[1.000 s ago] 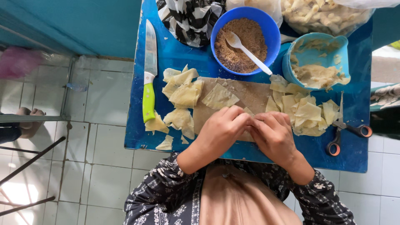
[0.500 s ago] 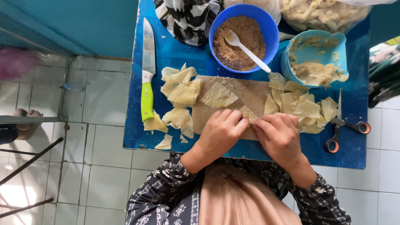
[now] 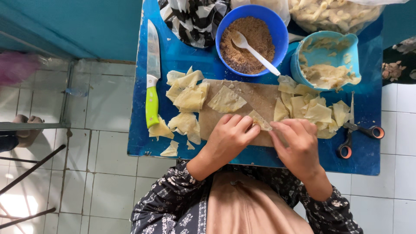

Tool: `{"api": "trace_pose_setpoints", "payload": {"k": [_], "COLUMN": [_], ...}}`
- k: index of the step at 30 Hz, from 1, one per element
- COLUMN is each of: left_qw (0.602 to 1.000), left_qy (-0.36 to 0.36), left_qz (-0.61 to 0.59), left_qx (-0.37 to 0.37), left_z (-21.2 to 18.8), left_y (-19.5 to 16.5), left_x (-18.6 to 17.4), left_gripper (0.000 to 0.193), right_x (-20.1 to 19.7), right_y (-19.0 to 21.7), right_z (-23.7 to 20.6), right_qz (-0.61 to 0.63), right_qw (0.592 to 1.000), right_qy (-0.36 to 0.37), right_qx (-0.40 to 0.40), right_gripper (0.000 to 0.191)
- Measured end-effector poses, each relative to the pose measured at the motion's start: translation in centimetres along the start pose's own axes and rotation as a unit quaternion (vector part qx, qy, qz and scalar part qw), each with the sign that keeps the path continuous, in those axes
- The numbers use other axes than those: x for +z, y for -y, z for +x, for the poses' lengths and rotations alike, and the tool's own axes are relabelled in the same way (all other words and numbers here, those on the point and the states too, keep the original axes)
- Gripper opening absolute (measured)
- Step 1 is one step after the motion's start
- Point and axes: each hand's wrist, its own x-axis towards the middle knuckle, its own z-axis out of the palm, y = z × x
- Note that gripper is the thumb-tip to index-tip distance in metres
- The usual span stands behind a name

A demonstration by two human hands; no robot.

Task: The person folds thin translucent pastry sheets on a cutting board, spooning brown sugar from a bowl onto some sheets and folding them over by hand, setting finished folded pieces aside on the table.

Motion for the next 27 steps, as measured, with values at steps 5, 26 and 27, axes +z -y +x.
{"api": "trace_pose_setpoints", "payload": {"k": [5,26,27], "left_qw": [1.0,0.999,0.999], "left_qy": [0.015,0.006,0.006], "left_qz": [-0.025,-0.038,-0.041], "left_qx": [-0.003,0.019,0.019], "left_z": [-0.2,-1.1,-1.1], "left_y": [-0.1,0.3,0.3], "left_x": [-0.2,0.7,0.7], "left_gripper": [0.024,0.033,0.033], "right_x": [-2.5,0.5,0.6], "right_y": [-2.1,1.0,1.0], "right_z": [-3.4,-0.9,-0.6], "right_qz": [-0.015,0.006,-0.007], "right_qw": [0.989,0.999,1.0], "right_qy": [-0.115,0.027,0.027], "right_qx": [0.096,0.02,0.009], "right_gripper": [0.005,0.027,0.025]}}
